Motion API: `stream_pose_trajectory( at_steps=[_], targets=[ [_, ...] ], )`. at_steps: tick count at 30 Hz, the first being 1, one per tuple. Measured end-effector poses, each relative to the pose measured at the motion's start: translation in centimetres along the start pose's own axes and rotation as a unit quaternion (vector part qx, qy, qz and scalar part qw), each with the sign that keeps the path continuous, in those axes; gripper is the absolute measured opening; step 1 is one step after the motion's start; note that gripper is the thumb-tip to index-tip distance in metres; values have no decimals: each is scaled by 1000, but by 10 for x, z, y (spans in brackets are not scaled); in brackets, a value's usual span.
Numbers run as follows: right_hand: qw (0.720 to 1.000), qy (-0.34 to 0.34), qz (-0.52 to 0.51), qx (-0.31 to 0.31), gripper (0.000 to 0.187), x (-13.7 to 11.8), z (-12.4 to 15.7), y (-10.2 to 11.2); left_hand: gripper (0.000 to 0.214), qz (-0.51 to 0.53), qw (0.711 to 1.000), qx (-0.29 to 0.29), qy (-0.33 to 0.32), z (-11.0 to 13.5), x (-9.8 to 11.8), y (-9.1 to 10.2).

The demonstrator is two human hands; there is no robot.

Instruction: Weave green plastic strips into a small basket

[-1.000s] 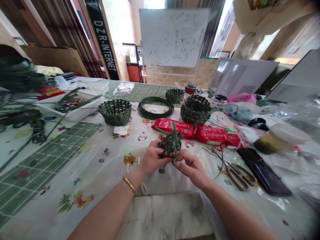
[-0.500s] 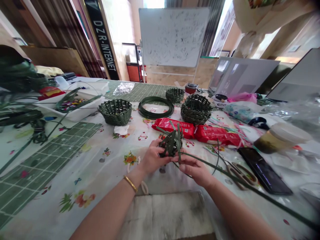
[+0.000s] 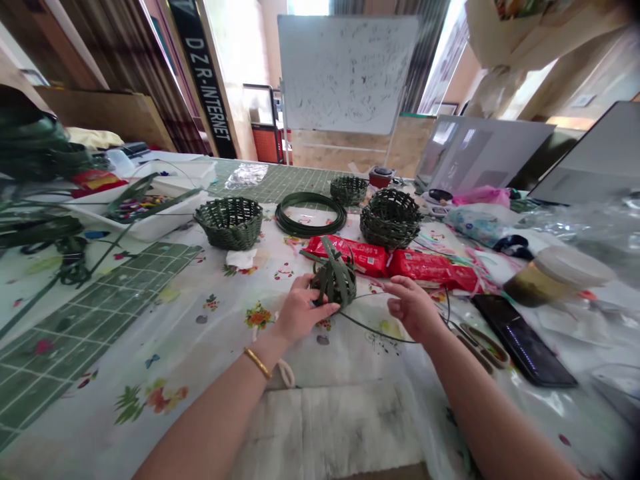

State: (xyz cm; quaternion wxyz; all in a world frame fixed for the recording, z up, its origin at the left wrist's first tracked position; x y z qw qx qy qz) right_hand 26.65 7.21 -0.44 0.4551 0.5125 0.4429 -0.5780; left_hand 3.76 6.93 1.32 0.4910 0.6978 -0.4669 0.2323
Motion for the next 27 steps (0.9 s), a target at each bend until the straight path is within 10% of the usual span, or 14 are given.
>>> stream_pose_trajectory(
  at_steps=[2, 6, 11, 15, 27],
  targets=[
    [977, 5, 210, -46, 27, -7, 4, 3, 18, -5, 1000, -4, -17, 0, 1, -1],
    [832, 177, 525, -7, 42, -48, 28, 0, 15, -15, 1000, -10, -25, -1, 3, -3],
    [721, 406, 559, 48, 33, -82, 62, -38, 13, -11, 1000, -19, -23, -2, 5, -3],
    [740, 400, 532, -100, 44, -53, 59, -69, 15, -17, 999, -25, -43, -2, 5, -3],
    [827, 197, 512, -126, 29, -12, 42, -72, 17, 65, 998, -19, 15, -3, -5, -8]
  ],
)
Point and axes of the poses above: each hand's wrist, its own z-axis away from the middle knuckle, its own y-axis out of the back of the hand, x = y × z, the point moved 7 cm from there along -z, towards the middle knuckle, and after that the axes turned 5 degrees about x, right-handed, at the moved point
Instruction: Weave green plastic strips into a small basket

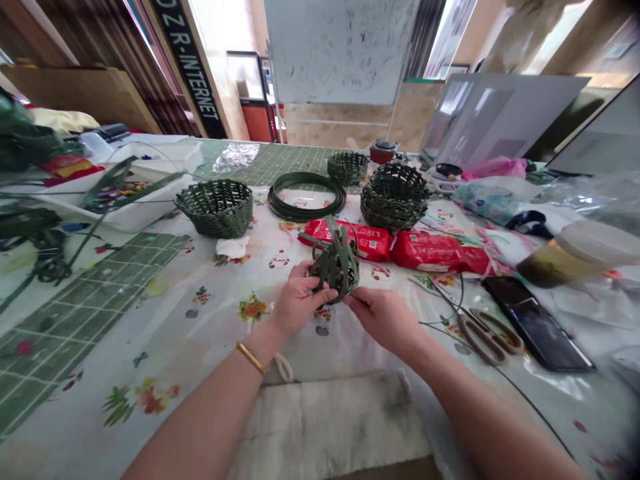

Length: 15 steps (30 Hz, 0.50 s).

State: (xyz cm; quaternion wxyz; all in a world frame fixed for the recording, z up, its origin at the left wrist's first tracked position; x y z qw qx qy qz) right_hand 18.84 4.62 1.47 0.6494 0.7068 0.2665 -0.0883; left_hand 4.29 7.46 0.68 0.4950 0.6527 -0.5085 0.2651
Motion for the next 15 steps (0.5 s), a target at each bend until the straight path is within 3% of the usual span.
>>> stream_pose_trajectory(
  at_steps=[5, 7, 10, 15],
  targets=[
    [990, -53, -115, -63, 41, 20, -7, -14, 18, 43, 999, 14, 29, -3, -3, 1],
    [981, -72, -157, -93, 46, 26, -7, -21, 16, 19, 1000, 0, 7, -4, -1, 2],
    [975, -82, -187, -88, 49, 27, -7, -23, 11, -19, 998, -36, -41, -4, 0, 3],
    [964, -109, -224, -91, 48, 25, -4, -29, 29, -11, 994, -35, -101, 2, 2, 6]
  ],
)
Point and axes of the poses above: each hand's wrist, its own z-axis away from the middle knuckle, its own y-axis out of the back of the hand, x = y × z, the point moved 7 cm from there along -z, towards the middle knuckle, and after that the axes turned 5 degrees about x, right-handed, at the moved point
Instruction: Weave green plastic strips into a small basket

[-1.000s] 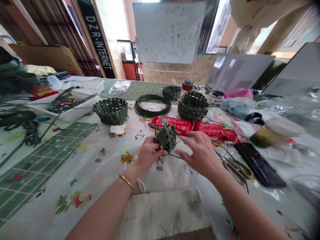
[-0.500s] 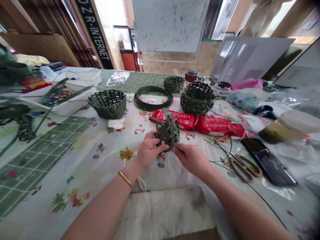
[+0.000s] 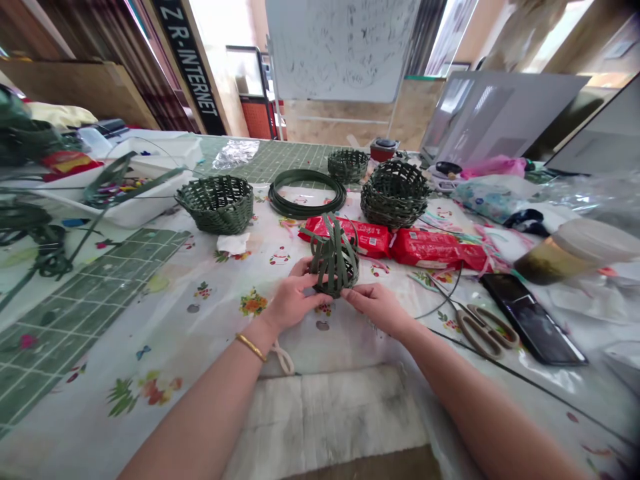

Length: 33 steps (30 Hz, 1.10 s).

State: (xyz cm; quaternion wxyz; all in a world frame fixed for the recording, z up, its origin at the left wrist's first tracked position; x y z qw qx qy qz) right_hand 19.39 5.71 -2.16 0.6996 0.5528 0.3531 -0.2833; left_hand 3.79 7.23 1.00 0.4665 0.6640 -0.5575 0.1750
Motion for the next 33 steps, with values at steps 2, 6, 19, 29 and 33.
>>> stream_pose_trajectory(
  at_steps=[2, 6, 19, 29, 33],
  targets=[
    [1000, -9, -11, -6, 47, 1, 0, -3, 26, 23, 1000, 10, -10, 1, 2, 1],
    [999, -3, -44, 9, 46, -1, -1, -5, 9, -16, 1000, 16, -6, -4, 2, 3],
    [978, -1, -207, -29, 45, -16, 8, 0, 19, 37, 997, 17, -70, -2, 10, 7],
    [862, -107, -485, -105, 47, -20, 23, 17, 17, 169, 962, 204, -63, 2, 27, 77],
    [837, -132, -516, -129, 45, -23, 31, 11, 57, -37, 992, 28, -120, 6, 64, 36]
  ],
)
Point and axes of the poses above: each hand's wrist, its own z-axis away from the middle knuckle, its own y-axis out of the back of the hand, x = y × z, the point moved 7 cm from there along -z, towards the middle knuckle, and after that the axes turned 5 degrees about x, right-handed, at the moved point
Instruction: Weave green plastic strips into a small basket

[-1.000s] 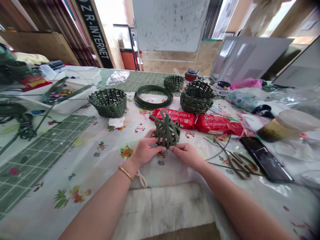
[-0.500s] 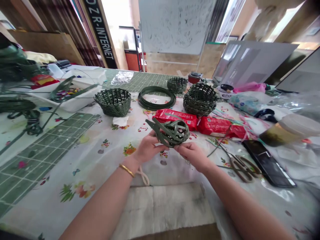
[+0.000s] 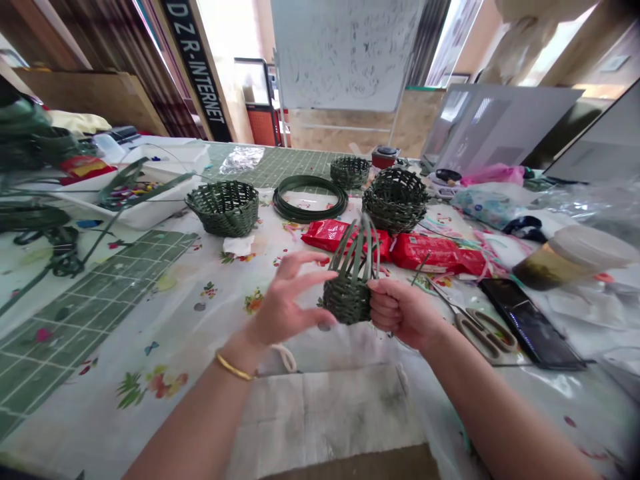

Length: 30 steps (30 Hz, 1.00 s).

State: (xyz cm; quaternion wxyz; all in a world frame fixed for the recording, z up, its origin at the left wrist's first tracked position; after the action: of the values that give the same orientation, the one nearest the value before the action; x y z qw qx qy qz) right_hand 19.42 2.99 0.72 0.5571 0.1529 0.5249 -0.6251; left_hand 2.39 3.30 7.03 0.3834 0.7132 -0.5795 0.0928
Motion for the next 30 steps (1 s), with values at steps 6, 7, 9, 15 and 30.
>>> stream_pose_trajectory(
  at_steps=[6, 7, 9, 15, 30],
  targets=[
    [998, -43, -38, -34, 45, 18, 0, -9, 83, -46, 995, -90, 0, 17, 5, -52],
    [997, -52, -49, -37, 45, 20, -2, -8, 78, -33, 996, -84, 2, 18, 2, -53],
    [994, -68, -68, -45, 46, 23, -3, -6, 75, -7, 997, -79, 11, 18, -4, -53],
    [995, -69, -40, -60, 46, 26, -4, -6, 83, -80, 992, -97, 25, 16, -3, -48],
    [977, -99, -149, -119, 48, 37, -1, -19, 73, -150, 986, -39, -56, 15, 14, -39]
  ],
)
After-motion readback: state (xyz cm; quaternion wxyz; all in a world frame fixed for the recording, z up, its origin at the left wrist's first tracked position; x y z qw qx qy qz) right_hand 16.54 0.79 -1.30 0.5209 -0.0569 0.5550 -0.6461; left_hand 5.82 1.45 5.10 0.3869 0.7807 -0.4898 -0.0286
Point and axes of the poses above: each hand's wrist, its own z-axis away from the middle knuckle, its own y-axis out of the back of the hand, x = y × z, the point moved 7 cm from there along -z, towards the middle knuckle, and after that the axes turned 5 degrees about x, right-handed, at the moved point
